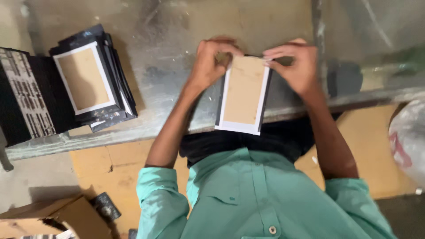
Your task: The person places a white mat board onto a black frame base, presses the edges to secure it, and then places a printed photo on top. They repeat this process with multiple frames, stacking the completed units on the table.
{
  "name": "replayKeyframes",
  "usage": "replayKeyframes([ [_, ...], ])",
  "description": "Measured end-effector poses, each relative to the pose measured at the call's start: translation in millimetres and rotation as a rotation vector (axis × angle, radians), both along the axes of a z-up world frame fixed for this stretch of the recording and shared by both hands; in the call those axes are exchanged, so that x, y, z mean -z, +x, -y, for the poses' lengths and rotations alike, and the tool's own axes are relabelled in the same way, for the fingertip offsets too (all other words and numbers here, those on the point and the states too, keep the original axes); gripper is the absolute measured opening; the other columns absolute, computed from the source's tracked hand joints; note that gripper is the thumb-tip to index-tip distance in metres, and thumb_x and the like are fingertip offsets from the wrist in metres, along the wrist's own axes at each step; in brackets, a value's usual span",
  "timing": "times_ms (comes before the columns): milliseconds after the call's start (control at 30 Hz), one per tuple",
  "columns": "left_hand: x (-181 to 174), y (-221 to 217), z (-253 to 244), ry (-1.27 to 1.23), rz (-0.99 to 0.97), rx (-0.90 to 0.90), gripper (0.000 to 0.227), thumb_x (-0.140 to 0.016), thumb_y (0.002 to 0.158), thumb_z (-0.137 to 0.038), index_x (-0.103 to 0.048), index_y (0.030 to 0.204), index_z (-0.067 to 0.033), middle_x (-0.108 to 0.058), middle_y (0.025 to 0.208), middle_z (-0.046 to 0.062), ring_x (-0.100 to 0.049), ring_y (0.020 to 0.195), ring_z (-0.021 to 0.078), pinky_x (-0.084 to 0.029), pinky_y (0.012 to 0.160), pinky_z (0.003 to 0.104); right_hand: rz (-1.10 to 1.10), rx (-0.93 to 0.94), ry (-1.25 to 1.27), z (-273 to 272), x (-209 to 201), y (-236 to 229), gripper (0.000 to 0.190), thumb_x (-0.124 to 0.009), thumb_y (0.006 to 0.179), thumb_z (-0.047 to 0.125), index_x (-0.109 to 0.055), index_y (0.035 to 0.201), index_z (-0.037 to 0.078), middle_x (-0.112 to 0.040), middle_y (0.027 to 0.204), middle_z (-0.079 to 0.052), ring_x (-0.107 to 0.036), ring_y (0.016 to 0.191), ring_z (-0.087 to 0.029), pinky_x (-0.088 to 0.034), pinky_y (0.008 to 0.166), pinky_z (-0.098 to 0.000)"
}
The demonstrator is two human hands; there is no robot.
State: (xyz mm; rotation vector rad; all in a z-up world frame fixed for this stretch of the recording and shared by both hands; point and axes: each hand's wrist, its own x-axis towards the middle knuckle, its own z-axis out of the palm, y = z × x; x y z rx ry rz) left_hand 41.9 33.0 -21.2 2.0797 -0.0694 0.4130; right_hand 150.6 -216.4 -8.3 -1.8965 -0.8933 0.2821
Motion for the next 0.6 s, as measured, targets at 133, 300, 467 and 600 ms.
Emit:
replayKeyframes([
  [133,-9.4,-20.0,-2.4,0.069,-0.010,0.220,0.053,-0.081,0.089,-0.011,-0.059,0.136,-0.0044,-0.063,0.140,0.021,-0.052,0.137,0.0458,-0.045,0.114,0.049,0.357,0.049,-0.082,-5.4,2.8,-20.1,0.013,-0.085,0.092,0.004,-0.082,0.105,0.007,-0.079,0.104,-0.005,-0.064,0.089,-0.020,-0.055,0.079,-0.0305],
  [300,-10.5,-30.6,6.4,0.207,-0.135,0.185,0.046,-0.079,0.097,-0.020,-0.061,0.138,-0.0102,-0.063,0.143,0.018,-0.059,0.133,0.0402,-0.050,0.111,0.047,0.297,-0.082,-0.084,-1.1,-9.0,-27.5,0.051,-0.090,0.094,0.023,-0.063,0.136,0.010,-0.068,0.125,-0.013,-0.064,0.111,-0.028,-0.053,0.098,-0.0394],
  [467,-14.2,-35.3,10.8,0.205,-0.239,0.220,0.037,-0.076,0.099,-0.021,-0.067,0.134,-0.0125,-0.070,0.135,0.014,-0.065,0.124,0.0323,-0.055,0.103,0.043,0.323,-0.327,-0.289,-7.4,-16.7,-37.9,0.091,-0.080,0.088,0.046,-0.039,0.158,0.004,-0.054,0.150,-0.024,-0.052,0.140,-0.043,-0.042,0.118,-0.0513],
  [600,-23.9,-11.9,-6.5,-0.116,-0.582,0.248,0.032,-0.075,0.094,-0.025,-0.073,0.124,-0.0137,-0.081,0.094,0.017,-0.082,0.088,0.0209,-0.061,0.082,0.033,0.294,-0.240,-0.373,-3.7,-17.9,-54.8,0.077,-0.078,0.092,0.045,-0.051,0.155,0.010,-0.057,0.150,-0.021,-0.051,0.139,-0.043,-0.045,0.115,-0.0475],
])
